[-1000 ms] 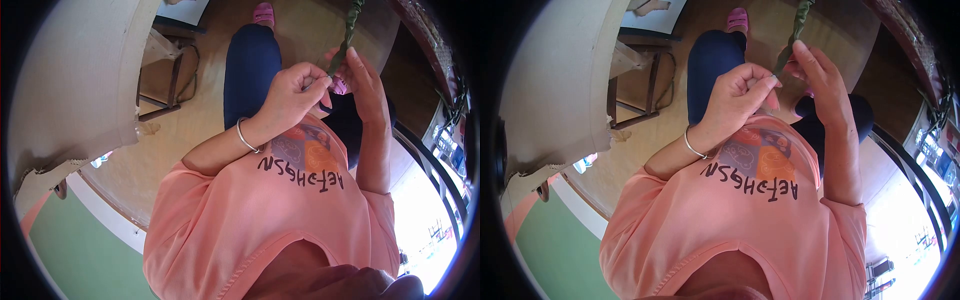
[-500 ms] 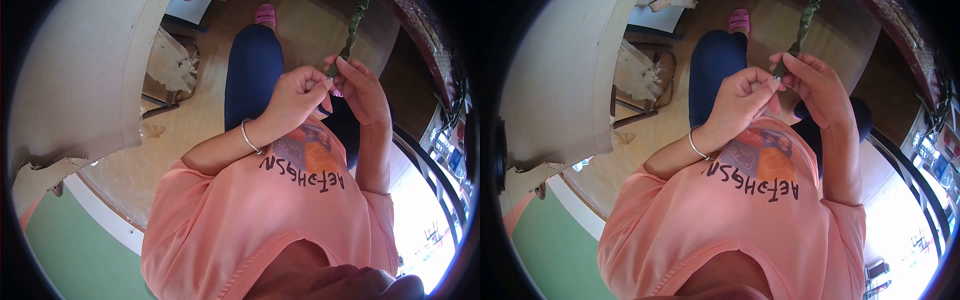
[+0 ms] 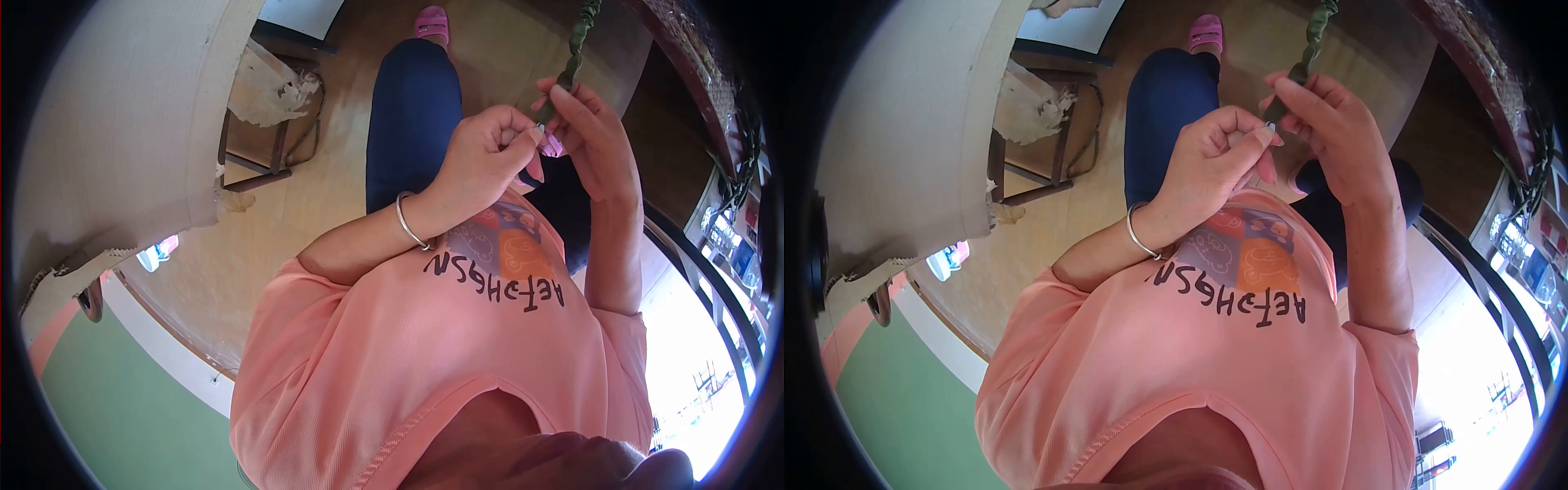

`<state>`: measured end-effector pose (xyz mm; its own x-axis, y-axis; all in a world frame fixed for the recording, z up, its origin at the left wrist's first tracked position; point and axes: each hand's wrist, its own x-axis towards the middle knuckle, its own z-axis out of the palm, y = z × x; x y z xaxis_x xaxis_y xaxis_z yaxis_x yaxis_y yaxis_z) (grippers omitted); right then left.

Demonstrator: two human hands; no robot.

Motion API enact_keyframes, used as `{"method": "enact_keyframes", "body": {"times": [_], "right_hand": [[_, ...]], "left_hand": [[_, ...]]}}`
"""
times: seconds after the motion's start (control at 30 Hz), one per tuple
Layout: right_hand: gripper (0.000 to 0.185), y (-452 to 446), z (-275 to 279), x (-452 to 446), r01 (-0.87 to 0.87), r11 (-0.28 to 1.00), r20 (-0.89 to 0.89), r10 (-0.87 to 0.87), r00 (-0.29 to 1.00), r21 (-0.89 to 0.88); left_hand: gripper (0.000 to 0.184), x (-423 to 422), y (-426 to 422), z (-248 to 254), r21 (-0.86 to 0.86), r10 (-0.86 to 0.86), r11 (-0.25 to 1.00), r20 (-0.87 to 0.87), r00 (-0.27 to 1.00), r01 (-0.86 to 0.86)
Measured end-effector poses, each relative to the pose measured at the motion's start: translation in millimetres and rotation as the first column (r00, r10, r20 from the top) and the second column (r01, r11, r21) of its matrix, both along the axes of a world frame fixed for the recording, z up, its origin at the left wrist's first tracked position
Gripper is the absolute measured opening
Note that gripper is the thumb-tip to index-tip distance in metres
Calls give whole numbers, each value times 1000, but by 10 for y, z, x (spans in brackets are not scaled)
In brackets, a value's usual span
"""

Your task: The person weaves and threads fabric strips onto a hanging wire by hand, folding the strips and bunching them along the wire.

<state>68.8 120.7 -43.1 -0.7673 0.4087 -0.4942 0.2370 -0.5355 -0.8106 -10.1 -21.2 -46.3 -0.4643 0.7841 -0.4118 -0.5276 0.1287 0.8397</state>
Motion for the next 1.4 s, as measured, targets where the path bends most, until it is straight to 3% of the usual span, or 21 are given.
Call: {"method": "enact_keyframes", "body": {"times": [0.2,0.4,0.7,0.9,1.07,1.2,1.4], "right_hand": [[24,92,-60,150,-119,993,24,118,993,25],[24,132,-72,180,-60,993,-14,59,998,-102],[22,104,34,224,-100,986,96,88,992,135],[23,152,18,315,-115,983,97,102,990,141],[23,80,78,256,-160,951,205,108,973,263],[23,-3,10,304,-128,944,226,59,972,304],[24,-236,-12,327,-55,985,186,24,982,161]], "left_hand": [[8,82,17,-5,-27,-16,1000,-126,992,13],[8,135,40,9,-20,-25,1000,-149,989,22],[7,183,66,31,-27,-36,999,-121,992,33],[6,256,112,53,-39,-36,999,-100,994,32],[9,216,78,58,-81,-62,996,-180,982,48],[14,234,22,81,-84,-40,996,2,999,40],[16,289,-335,58,-109,-135,986,-87,987,126]]}}
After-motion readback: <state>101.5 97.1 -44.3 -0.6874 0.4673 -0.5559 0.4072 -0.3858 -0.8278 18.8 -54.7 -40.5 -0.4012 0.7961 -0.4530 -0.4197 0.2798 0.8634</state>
